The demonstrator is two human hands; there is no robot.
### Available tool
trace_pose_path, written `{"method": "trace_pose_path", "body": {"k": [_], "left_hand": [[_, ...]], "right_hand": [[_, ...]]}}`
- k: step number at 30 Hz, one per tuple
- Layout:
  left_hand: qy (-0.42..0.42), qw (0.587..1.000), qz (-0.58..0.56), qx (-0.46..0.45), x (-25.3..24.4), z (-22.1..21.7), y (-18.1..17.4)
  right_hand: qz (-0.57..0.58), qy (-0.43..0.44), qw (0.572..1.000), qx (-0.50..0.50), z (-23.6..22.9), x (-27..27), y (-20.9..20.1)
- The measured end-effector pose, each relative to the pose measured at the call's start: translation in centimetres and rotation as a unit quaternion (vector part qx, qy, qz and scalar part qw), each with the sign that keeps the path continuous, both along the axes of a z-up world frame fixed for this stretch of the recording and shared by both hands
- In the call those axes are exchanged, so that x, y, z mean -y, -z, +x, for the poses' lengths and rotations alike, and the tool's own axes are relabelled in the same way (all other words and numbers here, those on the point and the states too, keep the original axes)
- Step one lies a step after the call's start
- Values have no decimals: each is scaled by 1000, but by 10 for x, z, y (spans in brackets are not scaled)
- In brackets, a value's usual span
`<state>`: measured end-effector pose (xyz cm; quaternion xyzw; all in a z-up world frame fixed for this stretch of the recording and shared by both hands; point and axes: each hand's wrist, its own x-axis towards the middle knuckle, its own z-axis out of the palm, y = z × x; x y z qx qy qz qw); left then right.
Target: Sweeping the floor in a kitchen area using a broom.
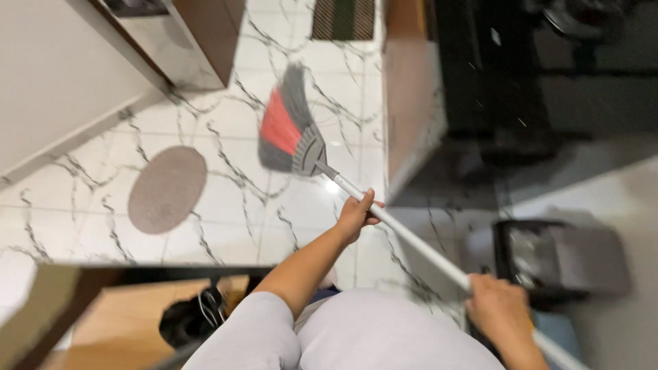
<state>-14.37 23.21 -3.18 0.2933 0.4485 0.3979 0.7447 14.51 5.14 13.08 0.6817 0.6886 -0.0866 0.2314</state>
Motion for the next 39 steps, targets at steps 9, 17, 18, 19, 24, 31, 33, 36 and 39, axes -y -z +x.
{"method": "trace_pose_path", "body": {"k": [9, 17, 18, 19, 24, 31, 33, 36, 39], "left_hand": [[-322, 932, -132, 102, -230, -121, 54], [-404, 892, -189, 72, -336, -226, 150], [-426, 879, -206, 56, -349, -235, 168], [-431, 876, -206, 59, -358, -240, 167], [-476, 844, -243, 51, -431, -286, 149], [-461, 846, -87, 252, -546, -316, 108], [-413, 885, -49, 211, -580, -316, 57], [-349, 924, 3, 157, -659, -335, 70], [-296, 941, 29, 162, -760, -362, 96]], "right_hand": [[550, -176, 799, 166, -54, -195, -27], [760, -357, 540, -58, -59, -429, -61], [785, -392, 468, -107, -60, -460, -69], [784, -396, 466, -111, -78, -486, -79], [632, -10, 301, -714, -183, -631, -148], [8, -175, 215, -961, -277, -853, -77], [-107, -227, 307, -918, -347, -886, -49], [-78, -303, 495, -811, -386, -932, -24], [-96, -404, 552, -723, -418, -996, -38]]}}
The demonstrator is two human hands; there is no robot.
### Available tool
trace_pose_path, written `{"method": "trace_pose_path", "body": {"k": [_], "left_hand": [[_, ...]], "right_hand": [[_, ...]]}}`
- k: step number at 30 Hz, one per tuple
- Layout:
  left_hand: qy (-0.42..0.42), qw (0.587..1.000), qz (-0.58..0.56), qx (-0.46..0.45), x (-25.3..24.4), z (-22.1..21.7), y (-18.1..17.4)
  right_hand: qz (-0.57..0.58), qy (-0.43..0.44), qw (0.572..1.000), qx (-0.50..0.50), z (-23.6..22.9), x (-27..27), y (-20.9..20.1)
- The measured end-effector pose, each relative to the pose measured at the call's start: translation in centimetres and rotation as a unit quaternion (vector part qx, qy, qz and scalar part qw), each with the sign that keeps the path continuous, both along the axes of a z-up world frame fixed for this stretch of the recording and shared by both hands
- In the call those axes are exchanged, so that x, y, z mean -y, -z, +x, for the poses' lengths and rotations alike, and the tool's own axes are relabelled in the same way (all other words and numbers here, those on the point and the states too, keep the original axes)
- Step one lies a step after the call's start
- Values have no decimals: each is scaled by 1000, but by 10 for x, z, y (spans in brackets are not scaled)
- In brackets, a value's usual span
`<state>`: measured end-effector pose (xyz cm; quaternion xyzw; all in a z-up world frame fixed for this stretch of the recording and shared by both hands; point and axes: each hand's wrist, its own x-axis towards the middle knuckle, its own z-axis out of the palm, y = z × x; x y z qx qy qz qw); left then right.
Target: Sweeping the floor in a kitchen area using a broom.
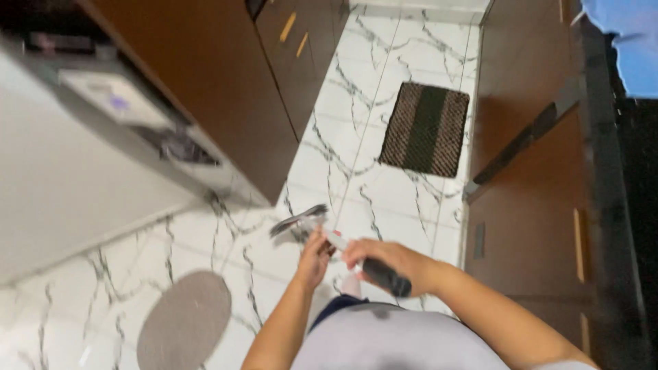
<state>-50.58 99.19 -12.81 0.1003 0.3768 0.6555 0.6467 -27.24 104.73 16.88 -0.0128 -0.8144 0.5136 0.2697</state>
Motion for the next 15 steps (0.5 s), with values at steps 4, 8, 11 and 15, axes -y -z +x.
{"method": "trace_pose_path", "body": {"k": [4, 8, 11, 15], "left_hand": [[156, 984, -21, -82, -150, -11, -76], [262, 852, 124, -435, -272, 16, -152], [226, 730, 250, -595, -341, 47, -168], [155, 638, 542, -524, -445, 93, -240]], "right_hand": [[44, 56, 996, 53, -3, -97, 3], [138, 202, 970, 1, 5, -209, 39], [115, 306, 945, 26, 25, -286, 82], [124, 364, 923, -27, 63, -417, 145]]}}
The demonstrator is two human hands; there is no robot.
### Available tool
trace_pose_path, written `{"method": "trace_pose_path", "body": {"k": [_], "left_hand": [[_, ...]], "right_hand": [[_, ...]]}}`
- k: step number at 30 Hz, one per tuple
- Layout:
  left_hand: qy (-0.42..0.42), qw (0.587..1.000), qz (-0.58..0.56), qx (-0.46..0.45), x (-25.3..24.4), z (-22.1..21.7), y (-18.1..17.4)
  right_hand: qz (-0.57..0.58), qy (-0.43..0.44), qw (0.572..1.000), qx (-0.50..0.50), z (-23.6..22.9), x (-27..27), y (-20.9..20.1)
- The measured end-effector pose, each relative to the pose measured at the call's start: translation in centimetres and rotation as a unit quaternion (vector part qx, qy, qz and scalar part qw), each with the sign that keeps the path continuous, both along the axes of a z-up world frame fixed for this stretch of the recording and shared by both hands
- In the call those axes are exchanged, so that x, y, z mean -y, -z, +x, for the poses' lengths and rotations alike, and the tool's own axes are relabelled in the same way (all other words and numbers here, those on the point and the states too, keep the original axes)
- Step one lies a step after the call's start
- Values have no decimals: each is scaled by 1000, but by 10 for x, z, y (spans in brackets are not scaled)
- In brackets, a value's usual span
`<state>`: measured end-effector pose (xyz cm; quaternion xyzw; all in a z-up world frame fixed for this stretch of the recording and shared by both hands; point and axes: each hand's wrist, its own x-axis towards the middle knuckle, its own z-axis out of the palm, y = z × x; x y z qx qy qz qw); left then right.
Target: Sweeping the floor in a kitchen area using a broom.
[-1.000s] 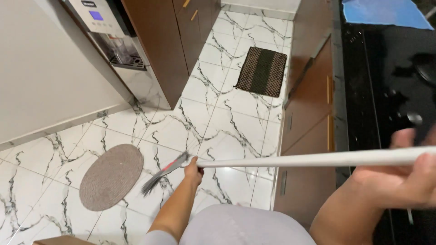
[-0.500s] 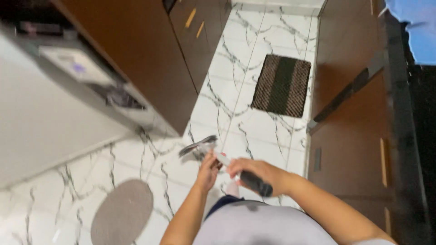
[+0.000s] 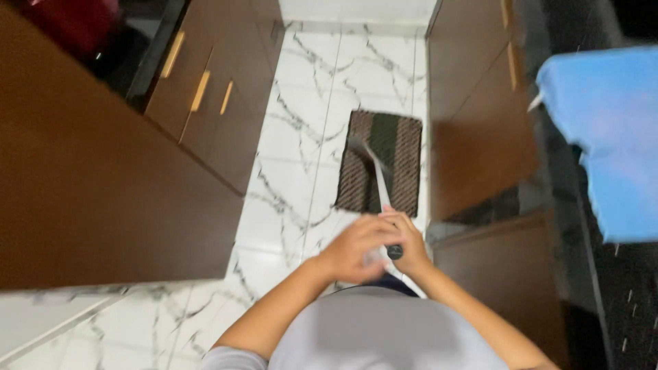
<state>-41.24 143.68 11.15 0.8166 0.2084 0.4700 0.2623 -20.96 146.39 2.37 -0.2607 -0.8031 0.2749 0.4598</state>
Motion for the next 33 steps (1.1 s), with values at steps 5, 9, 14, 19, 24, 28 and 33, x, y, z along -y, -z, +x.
{"method": "trace_pose_path", "body": {"k": [5, 9, 14, 19, 24, 28, 33], "left_hand": [[59, 994, -83, -34, -128, 47, 15], [-45, 966, -252, 34, -233, 53, 55], [-71, 942, -309, 109, -335, 26, 93], [46, 914, -338, 221, -468, -21, 47], [214, 942, -216, 141, -606, -52, -50], [282, 934, -176, 130, -699, -38, -84], [224, 939, -204, 164, -813, -3, -36]], "right_hand": [[-2, 58, 986, 156, 40, -140, 77], [-147, 6, 980, 131, 40, -242, 65], [-91, 39, 977, 188, 28, -358, 125], [-10, 18, 983, 182, 6, -490, 135], [-72, -150, 955, 247, -18, -627, 50], [112, -173, 972, 117, -9, -724, 32], [-33, -123, 981, 148, 21, -873, 27]]}}
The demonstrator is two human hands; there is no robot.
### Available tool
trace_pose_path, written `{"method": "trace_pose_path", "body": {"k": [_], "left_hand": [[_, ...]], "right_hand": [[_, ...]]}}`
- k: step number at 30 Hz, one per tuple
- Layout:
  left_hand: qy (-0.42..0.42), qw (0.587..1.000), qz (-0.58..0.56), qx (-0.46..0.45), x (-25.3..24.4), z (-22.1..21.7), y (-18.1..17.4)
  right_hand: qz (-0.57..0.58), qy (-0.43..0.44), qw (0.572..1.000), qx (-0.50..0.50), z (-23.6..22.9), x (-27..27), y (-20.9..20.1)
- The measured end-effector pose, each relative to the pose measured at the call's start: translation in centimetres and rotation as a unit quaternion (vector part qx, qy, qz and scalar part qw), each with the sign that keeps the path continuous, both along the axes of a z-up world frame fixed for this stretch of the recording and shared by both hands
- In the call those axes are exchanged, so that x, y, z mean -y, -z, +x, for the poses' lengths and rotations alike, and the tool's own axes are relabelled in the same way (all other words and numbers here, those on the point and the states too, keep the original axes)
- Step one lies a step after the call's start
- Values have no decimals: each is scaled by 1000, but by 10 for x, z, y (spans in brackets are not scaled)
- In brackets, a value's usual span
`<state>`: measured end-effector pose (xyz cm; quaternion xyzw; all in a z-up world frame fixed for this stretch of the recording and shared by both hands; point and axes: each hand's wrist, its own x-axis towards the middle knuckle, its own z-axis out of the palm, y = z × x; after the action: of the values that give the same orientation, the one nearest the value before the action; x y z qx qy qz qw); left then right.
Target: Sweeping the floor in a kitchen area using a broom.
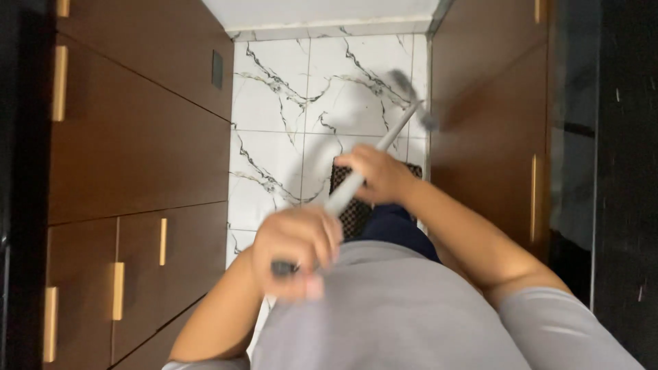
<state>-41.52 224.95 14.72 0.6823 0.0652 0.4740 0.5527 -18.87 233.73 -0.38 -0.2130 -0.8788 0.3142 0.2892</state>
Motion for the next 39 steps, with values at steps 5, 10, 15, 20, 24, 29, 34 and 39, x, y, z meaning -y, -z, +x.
{"method": "trace_pose_path", "body": {"k": [5, 10, 15, 20, 24, 29, 34, 39], "left_hand": [[-196, 970, -101, -104, -116, 35, 111], [-267, 939, -181, -122, -169, 36, 108], [-303, 911, -126, -251, -186, 15, 38], [-264, 937, -143, -178, -204, 9, -62], [-224, 959, -143, -93, -206, -8, -43], [-300, 929, -209, -65, -228, -5, 92], [-249, 940, -165, -166, -250, 17, 53], [-185, 943, -61, -271, -256, 17, -14]], "right_hand": [[-41, 90, 995, -15, 22, -138, 113], [-133, 86, 987, -33, -20, -183, 181], [-307, -34, 945, -107, -114, -161, 177], [-184, -108, 971, -113, -111, -186, 52], [-72, -73, 982, -161, -72, -226, 23], [-174, 14, 983, 51, -45, -252, 140], [-250, -17, 967, -39, -83, -226, 153], [-268, -127, 954, -44, -126, -224, 69]]}}
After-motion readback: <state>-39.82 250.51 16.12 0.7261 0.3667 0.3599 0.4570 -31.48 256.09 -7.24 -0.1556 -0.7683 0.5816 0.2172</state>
